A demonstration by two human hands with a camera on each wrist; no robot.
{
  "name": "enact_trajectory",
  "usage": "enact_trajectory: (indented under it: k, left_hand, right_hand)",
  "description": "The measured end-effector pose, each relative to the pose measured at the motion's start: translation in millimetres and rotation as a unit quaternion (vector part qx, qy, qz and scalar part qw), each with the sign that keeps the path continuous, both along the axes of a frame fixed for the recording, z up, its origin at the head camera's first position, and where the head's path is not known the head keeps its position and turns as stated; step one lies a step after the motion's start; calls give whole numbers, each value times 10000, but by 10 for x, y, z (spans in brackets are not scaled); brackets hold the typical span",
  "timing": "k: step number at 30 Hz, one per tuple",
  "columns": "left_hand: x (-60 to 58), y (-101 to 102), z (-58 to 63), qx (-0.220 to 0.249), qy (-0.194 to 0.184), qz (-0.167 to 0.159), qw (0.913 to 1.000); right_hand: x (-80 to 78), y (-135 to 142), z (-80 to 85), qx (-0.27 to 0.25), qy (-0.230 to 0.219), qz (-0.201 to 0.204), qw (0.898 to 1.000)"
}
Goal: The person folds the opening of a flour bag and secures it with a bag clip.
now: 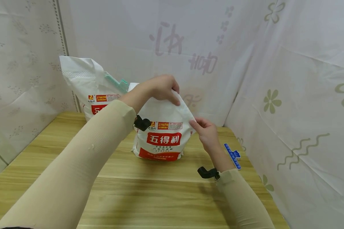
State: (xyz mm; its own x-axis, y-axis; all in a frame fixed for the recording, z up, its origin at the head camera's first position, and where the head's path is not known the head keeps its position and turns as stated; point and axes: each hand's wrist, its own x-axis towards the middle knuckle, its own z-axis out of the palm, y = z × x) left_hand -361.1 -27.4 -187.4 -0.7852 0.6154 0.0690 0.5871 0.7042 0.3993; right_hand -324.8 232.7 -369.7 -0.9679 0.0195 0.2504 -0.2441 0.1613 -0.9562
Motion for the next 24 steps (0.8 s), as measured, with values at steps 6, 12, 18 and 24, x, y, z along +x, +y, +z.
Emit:
enact_trajectory:
  k: [6, 12, 18, 24]
  left_hand:
    - [-7, 0, -16, 88, -142, -175, 9997]
    - [6, -7, -2, 77, -256, -239, 9994]
    - [13, -16, 4, 182, -375, -354, 9985]
    - [14, 24, -25, 8, -169, -450, 9988]
  right_hand:
    - [-3, -15, 1, -162, 187, -172, 9995]
    - [-9, -9, 25, -295, 146, 84, 9994]
    - [4, -44, 77, -770, 420, 744, 9934]
    - [12, -95, 109, -829, 374, 746, 9931]
